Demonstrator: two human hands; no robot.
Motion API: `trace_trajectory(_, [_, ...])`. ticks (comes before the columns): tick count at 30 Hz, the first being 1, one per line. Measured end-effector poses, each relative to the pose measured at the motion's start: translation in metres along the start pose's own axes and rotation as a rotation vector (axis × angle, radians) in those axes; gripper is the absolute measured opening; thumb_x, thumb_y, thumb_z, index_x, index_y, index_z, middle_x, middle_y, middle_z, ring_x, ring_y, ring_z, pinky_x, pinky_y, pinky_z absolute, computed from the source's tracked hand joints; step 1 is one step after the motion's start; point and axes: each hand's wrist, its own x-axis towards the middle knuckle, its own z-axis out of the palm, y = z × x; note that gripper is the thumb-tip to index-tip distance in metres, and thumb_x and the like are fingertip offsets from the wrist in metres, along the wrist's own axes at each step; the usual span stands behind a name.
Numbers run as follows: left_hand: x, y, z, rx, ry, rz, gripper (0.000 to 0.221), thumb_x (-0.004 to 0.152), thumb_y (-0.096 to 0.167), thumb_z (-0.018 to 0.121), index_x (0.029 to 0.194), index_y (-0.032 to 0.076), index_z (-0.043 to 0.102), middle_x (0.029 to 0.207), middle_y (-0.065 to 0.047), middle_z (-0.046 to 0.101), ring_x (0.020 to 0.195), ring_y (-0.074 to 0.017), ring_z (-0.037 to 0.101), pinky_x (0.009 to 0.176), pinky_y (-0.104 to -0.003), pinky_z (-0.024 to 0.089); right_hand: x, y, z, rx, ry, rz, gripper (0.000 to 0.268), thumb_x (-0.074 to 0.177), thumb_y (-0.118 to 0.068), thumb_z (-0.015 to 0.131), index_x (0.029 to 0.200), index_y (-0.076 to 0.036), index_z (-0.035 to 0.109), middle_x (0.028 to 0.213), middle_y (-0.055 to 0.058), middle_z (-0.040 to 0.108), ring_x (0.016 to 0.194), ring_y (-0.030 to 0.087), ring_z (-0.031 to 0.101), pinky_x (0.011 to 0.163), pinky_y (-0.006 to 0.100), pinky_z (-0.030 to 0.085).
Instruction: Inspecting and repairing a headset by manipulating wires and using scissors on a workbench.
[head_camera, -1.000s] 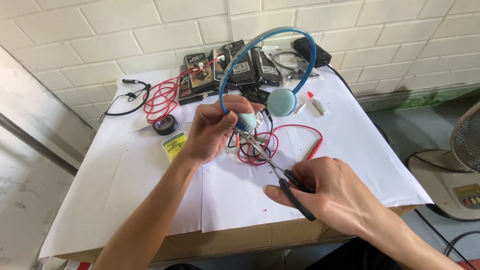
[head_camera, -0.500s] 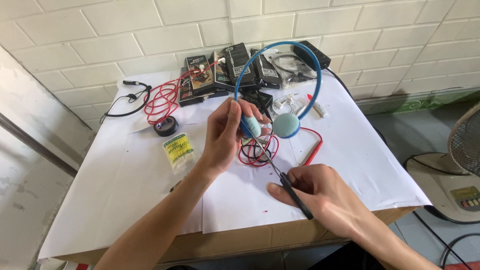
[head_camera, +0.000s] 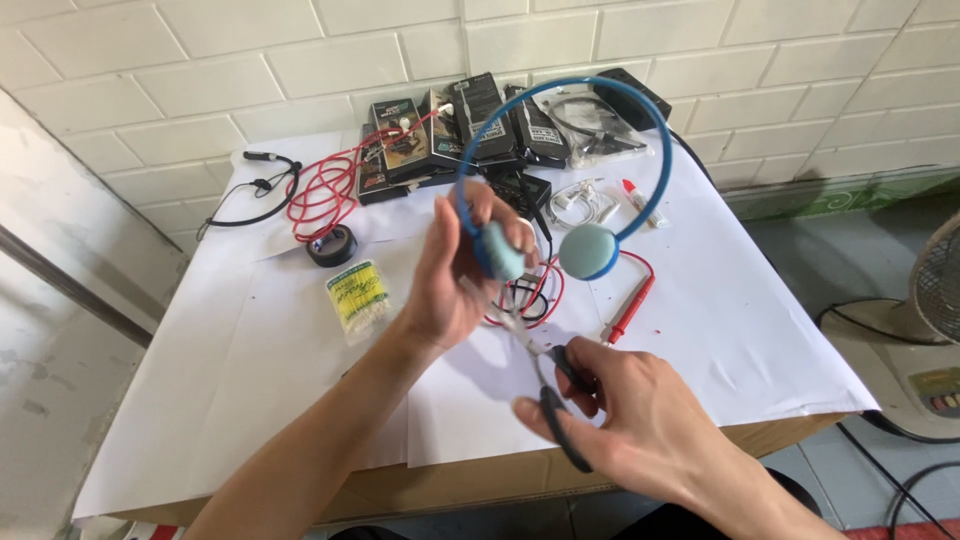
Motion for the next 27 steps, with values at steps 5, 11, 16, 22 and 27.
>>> trace_trajectory(5, [-0.003,0.005,-0.007,0.010,0.082,-0.138,0.057,0.095,0.007,0.065,0.148,-0.005,0.046,0.079,-0.004,0.053,0.083,-0.0208,0.060,0.083,-0.035,0.052,-0.005,0.010,0.008,-0.156,0.136,-0.124,0.058,0.066,-0.072,0.081,0.083,-0.019,0.070,0.066,-0.003,0.074,0.057,0.018,0.071,0.059,0.029,0.057])
trace_trajectory(11, [0.003,0.008,-0.009,0.368,-0.059,-0.320,0.064,0.094,0.022,0.035,0.150,-0.008,0.043,0.115,-0.016,0.059,0.092,-0.0212,0.057,0.084,-0.033,0.047,-0.002,0.024,-0.004,-0.309,0.259,-0.194,0.066,0.066,-0.075,0.081,0.092,-0.016,0.068,0.077,0.001,0.075,0.065,0.023,0.072,0.061,0.036,0.056])
trace_trajectory(16, [0.004,0.022,0.006,0.783,0.059,-0.482,0.114,0.078,0.084,0.009,0.133,0.001,0.065,0.062,-0.005,0.059,0.041,-0.0104,0.048,0.037,-0.026,0.037,-0.005,0.023,-0.019,-0.397,0.285,-0.153,0.071,0.064,-0.075,0.083,0.101,-0.016,0.070,0.083,0.001,0.077,0.070,0.022,0.074,0.065,0.037,0.057])
trace_trajectory(22, [0.000,0.019,0.000,0.493,-0.041,-0.501,0.047,0.106,0.050,0.035,0.110,0.012,0.063,0.083,-0.011,0.065,0.061,-0.0133,0.059,0.044,-0.023,0.042,-0.012,0.021,-0.029,-0.478,0.321,-0.139,0.066,0.064,-0.069,0.085,0.102,-0.018,0.068,0.083,0.002,0.073,0.071,0.022,0.071,0.064,0.038,0.055])
trace_trajectory(27, [-0.004,0.011,-0.002,0.304,-0.117,-0.372,0.046,0.106,0.047,0.048,0.133,0.012,0.061,0.097,-0.008,0.066,0.085,-0.0133,0.054,0.070,-0.027,0.038,-0.013,0.030,-0.032,-0.404,0.355,-0.231,0.062,0.062,-0.068,0.087,0.092,-0.017,0.070,0.081,0.000,0.075,0.071,0.022,0.071,0.066,0.037,0.054])
